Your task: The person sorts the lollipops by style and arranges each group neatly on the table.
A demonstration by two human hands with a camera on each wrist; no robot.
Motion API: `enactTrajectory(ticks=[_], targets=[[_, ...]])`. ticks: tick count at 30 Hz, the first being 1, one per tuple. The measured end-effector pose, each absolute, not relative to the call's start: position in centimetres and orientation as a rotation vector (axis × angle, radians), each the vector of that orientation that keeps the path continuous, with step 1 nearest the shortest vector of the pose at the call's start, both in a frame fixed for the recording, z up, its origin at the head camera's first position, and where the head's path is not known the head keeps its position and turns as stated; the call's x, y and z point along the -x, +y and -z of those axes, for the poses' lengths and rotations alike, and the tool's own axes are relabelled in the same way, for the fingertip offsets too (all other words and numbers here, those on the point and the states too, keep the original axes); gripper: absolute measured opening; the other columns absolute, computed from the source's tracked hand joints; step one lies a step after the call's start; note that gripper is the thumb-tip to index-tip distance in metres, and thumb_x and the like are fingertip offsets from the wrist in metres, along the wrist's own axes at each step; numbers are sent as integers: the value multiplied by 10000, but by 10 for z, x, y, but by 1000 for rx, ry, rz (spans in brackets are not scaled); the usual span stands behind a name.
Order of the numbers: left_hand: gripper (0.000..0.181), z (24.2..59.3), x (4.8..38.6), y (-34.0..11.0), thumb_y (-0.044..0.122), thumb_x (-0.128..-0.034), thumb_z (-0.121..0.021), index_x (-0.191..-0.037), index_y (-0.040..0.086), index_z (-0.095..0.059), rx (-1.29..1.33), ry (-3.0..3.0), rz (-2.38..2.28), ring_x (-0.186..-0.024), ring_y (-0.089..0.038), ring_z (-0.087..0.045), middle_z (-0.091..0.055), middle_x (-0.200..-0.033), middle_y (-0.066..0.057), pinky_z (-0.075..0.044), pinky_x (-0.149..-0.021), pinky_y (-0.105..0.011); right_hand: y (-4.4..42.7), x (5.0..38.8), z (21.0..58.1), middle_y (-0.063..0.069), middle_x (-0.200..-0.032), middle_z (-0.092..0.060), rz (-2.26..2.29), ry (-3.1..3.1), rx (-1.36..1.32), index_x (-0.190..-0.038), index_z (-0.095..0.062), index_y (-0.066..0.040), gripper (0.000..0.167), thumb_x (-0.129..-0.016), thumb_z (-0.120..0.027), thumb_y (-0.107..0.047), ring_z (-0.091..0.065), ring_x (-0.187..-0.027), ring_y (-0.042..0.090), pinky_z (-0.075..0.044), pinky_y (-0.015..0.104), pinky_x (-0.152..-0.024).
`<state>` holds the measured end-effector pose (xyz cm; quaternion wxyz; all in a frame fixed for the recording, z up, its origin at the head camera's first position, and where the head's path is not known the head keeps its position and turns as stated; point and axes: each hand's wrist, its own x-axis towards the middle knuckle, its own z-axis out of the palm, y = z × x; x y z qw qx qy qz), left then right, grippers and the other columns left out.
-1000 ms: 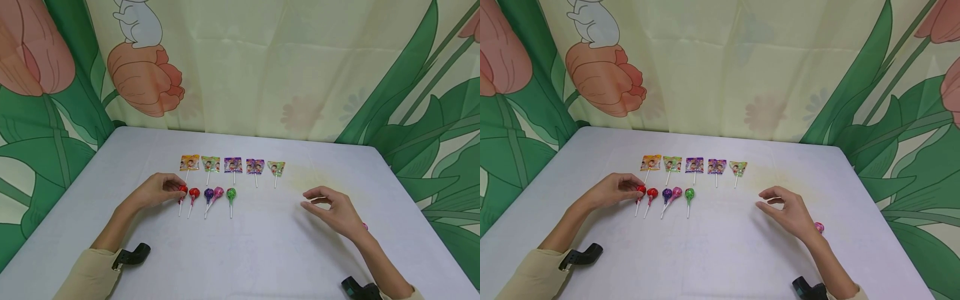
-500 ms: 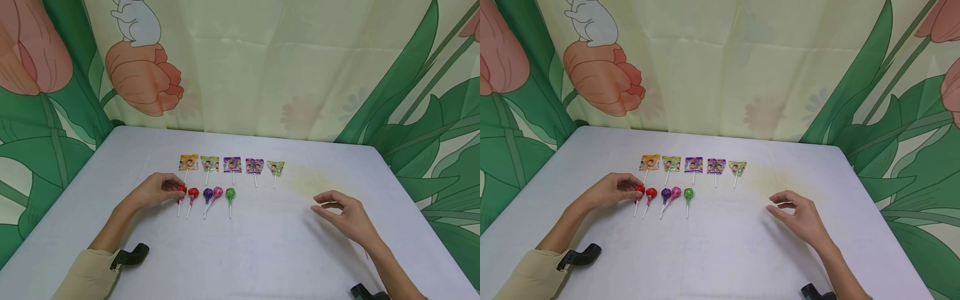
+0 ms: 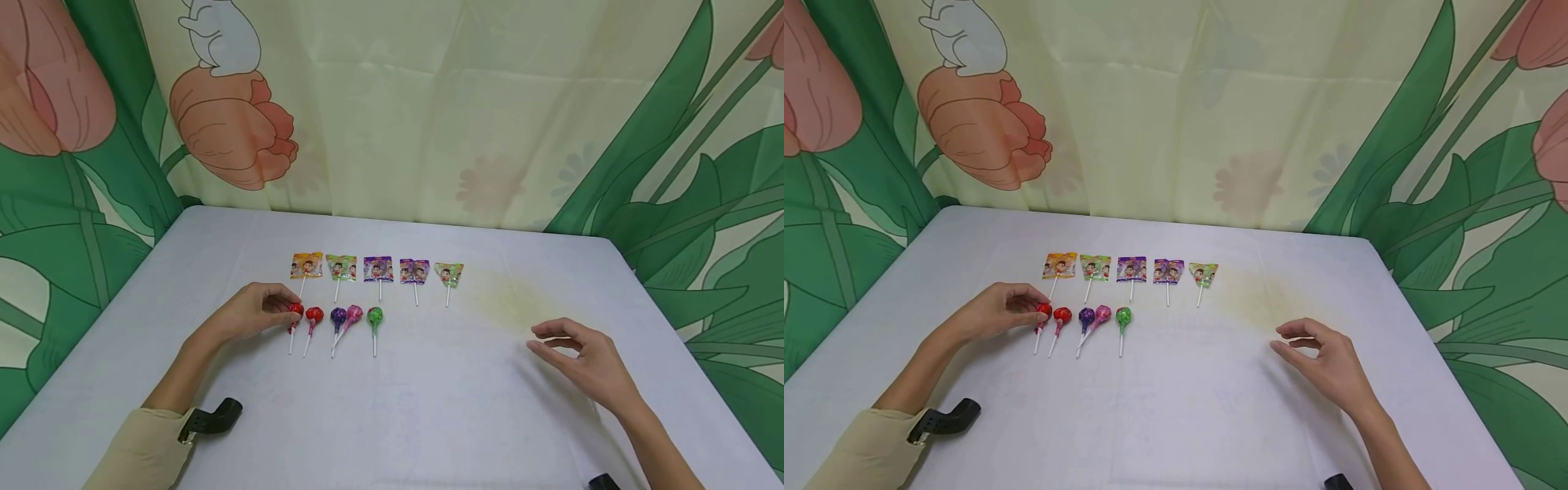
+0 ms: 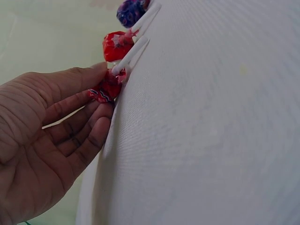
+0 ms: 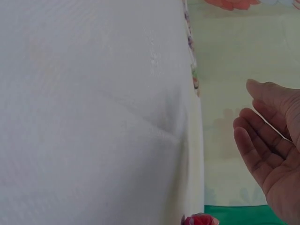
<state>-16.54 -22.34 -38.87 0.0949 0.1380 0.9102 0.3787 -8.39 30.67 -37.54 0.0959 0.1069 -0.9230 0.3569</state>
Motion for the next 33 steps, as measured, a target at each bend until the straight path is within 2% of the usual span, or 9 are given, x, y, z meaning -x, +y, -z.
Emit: enactTrajectory(ticks=[7,11,14,17,20,27,33], targets=[[241,388,164,-224,148,-905,-789,-1112,35,-734,-407,2701,-1115,-882,-190,-623,-695,-948,-32,-543,-783,-269,318,79,376,98,-1063,-739,-1041,-2743,-257,-1100,-727,-83,251,-893,-815,-194,-669,-899,-64,-536,121,-759],[241,388,164,-224,148,-906,-788,-1110,33,-733,-409,2699,-1121,-881,-191,-623,-695,-946,-33,-543,-777,-267,326,76,376,4,-1077,-728,-1058,-2766,-175,-1134,-719,-108,277,-907,-803,-242,-639,-910,-117,-523,226,-511],[240,388,164,-224,148,-908,-786,-1111,32,-732,-410,2699,-1125,-882,-191,-626,-696,-947,-35,-544,-779,-274,332,75,376,8,-1089,-720,-1061,-2786,-124,-1147,-712,-106,297,-914,-795,-271,-618,-908,-143,-486,270,-437],[240,388,164,-224,149,-910,-784,-1114,35,-731,-408,2700,-1122,-887,-189,-630,-698,-953,-36,-547,-794,-292,339,73,376,76,-1091,-721,-1026,-2802,-103,-1145,-714,-93,307,-912,-797,-273,-611,-895,-153,-531,191,-561],[240,389,165,-224,150,-912,-783,-1118,39,-731,-401,2702,-1114,-894,-189,-632,-700,-959,-35,-549,-811,-312,347,71,377,99,-1089,-726,-989,-2810,-95,-1151,-718,-84,320,-907,-803,-271,-606,-896,-165,-513,96,-685],[247,389,165,-223,153,-912,-783,-1124,39,-728,-391,2703,-1109,-899,-196,-631,-700,-964,-39,-549,-823,-332,370,64,381,46,-1097,-728,-982,-2844,-141,-1175,-704,-64,333,-902,-808,-224,-632,-893,-127,-506,66,-740],[247,389,165,-223,154,-910,-785,-1121,38,-729,-390,2703,-1108,-899,-194,-631,-700,-964,-38,-549,-825,-325,381,61,386,15,-1090,-731,-936,-2916,-106,-1207,-699,-81,392,-885,-824,-266,-599,-893,-143,-506,80,-718]])
